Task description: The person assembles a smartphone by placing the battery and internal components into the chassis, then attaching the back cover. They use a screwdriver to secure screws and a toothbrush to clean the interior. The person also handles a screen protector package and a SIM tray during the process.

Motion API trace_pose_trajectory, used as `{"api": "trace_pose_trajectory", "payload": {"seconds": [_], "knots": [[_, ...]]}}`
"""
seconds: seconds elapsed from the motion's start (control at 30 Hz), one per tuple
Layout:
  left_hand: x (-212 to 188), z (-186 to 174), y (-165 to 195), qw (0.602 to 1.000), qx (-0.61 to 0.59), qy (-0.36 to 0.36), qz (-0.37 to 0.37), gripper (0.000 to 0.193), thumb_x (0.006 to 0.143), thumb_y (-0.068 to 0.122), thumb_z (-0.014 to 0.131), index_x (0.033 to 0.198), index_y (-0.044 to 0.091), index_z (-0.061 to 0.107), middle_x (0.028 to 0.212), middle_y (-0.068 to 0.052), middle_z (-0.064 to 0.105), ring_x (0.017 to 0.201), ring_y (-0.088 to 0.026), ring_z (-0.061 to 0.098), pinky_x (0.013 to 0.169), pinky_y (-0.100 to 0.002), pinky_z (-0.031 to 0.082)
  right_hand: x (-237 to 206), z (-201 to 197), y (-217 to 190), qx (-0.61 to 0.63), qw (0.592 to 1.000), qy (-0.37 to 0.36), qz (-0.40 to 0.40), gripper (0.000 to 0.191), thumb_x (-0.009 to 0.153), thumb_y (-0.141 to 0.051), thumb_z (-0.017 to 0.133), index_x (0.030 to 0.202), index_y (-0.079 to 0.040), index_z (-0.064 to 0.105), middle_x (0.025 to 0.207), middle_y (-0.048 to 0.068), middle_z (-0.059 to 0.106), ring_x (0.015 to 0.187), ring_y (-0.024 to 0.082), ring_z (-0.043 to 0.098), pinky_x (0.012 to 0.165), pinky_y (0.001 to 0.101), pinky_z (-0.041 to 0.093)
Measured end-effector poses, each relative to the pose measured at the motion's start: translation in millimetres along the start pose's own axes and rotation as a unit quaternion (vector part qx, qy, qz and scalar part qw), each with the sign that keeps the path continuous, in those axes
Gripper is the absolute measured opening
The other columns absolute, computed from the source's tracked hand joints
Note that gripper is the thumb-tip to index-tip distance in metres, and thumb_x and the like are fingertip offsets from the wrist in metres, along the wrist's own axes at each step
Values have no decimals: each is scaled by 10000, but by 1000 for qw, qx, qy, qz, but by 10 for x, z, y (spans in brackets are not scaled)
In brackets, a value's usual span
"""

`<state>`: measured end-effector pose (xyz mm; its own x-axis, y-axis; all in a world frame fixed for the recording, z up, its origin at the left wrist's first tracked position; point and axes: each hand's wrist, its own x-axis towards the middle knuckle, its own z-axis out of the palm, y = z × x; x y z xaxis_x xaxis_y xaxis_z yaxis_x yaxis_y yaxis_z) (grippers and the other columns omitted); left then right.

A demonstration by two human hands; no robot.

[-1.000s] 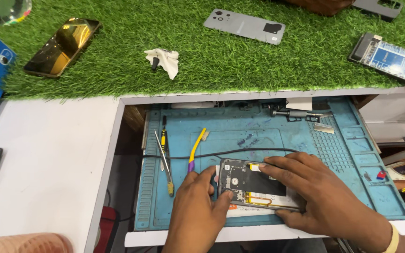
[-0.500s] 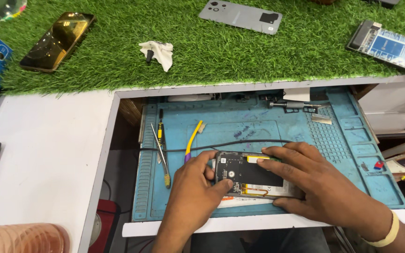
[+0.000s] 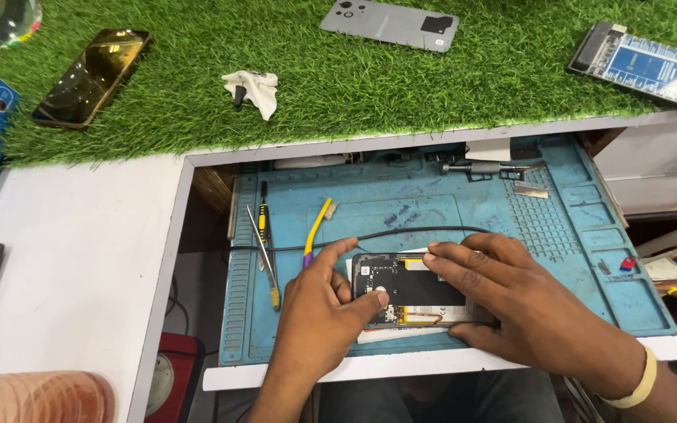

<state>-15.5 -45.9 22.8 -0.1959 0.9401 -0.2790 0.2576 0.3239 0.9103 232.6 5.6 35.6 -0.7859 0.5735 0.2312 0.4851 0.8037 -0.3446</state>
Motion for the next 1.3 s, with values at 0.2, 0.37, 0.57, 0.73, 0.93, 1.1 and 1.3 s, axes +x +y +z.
{"api": "trace_pose_trajectory", "payload": {"seconds": [0.2,0.37,0.57,0.73,0.93,1.1,1.3], "knots": [[-31,-25,38,999,40,10,-2,758,664,156,895,1352,101,581,647,10,520,544,-87,523,488,-272,472,50,-44,-47,7,1000,-12,4,892,598,-195,859,1414,-63,524,1440,116,559,1232,360,511,1004,455,447],[-38,-64,142,997,75,17,9,856,638,132,911,1398,113,518,677,6,567,564,-90,576,523,-284,516,34,-26,-1,19,1000,-12,3,899,629,-246,869,1464,-126,556,1510,103,548,1262,348,499,1044,445,441],[-12,-83,145,999,47,8,-16,860,665,126,887,1441,101,517,683,4,572,565,-91,566,508,-273,516,10,-8,22,28,999,-18,14,858,599,-212,879,1394,-119,569,1457,118,537,1235,367,481,1013,459,430],[17,-71,26,999,32,-12,-23,820,691,132,864,1440,98,532,665,5,556,560,-81,538,496,-264,486,20,-4,20,40,999,-12,4,862,633,-240,880,1434,-128,581,1506,118,536,1266,358,487,1026,445,454],[-61,-97,-66,998,-43,-12,52,573,851,221,763,1371,36,609,770,-39,650,640,-68,566,593,-241,508,89,-7,44,72,997,17,32,807,535,-185,872,1298,-73,634,1385,138,620,1146,346,575,965,450,502],[-181,-90,-1,999,13,-7,45,766,840,222,728,1519,95,396,1193,-133,691,749,-100,708,658,-285,587,114,-9,47,73,997,21,30,779,553,-212,834,1284,-27,640,1358,162,644,1114,351,596,954,446,513],[-264,-116,130,998,57,-27,-21,1065,839,212,733,1658,193,53,1303,-140,655,672,-207,716,657,-324,589,82,3,45,84,996,20,34,746,586,-250,832,1275,-26,655,1378,182,631,1111,348,593,944,444,514]]}}
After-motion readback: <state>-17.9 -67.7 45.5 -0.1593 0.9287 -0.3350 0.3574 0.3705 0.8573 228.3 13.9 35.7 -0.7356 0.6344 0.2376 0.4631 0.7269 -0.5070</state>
